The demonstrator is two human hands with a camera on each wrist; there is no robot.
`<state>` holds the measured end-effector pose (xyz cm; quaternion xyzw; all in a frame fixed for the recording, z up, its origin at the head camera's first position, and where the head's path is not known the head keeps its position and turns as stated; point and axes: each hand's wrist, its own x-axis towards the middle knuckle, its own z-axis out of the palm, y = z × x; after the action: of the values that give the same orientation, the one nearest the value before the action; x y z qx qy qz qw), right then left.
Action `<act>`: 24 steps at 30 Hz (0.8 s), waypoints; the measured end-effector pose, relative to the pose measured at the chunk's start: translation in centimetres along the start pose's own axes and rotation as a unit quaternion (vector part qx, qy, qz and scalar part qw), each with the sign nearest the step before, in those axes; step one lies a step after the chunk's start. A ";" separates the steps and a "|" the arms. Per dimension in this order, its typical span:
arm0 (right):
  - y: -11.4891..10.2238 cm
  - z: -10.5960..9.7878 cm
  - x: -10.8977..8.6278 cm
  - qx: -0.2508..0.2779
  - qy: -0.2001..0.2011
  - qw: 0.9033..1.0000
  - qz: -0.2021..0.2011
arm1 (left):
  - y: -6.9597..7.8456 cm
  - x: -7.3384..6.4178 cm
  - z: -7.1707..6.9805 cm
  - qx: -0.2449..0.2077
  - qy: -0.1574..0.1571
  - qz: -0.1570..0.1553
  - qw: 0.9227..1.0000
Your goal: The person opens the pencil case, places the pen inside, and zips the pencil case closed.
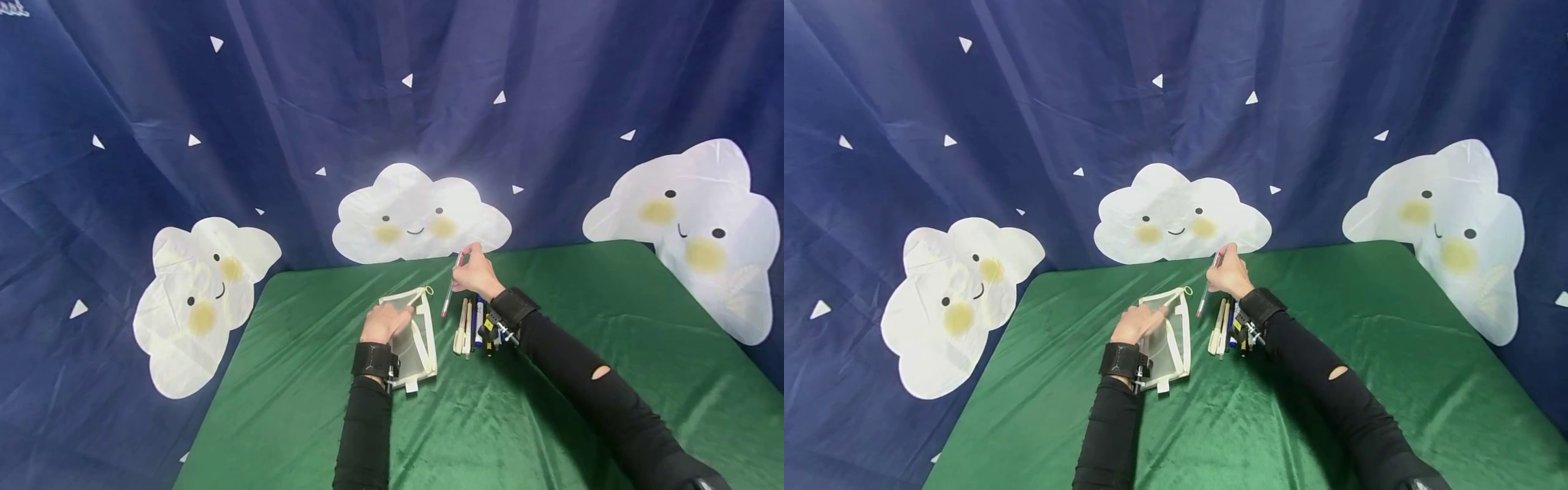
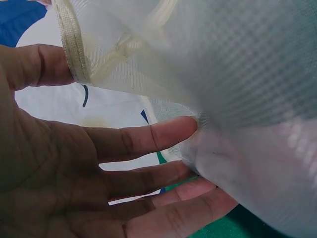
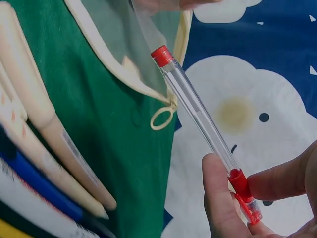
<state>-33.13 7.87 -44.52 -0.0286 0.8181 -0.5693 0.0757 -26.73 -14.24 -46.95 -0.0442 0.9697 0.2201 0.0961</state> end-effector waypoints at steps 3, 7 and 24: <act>0.3 0.6 -0.1 0.004 -0.003 1.000 0.001 | 0.0 -0.1 0.1 -0.001 0.000 -0.002 1.000; 0.8 1.2 -0.3 0.004 -0.003 1.000 0.003 | 0.0 -0.1 0.3 -0.003 0.001 0.001 1.000; 1.4 5.0 -0.9 0.028 -0.033 0.999 0.030 | -0.1 -0.1 0.0 0.010 0.007 0.005 1.000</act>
<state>-31.35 3.79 -47.44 -0.0204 0.7991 -0.5886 0.1208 -26.60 -14.31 -47.00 -0.0396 0.9728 0.2103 0.0883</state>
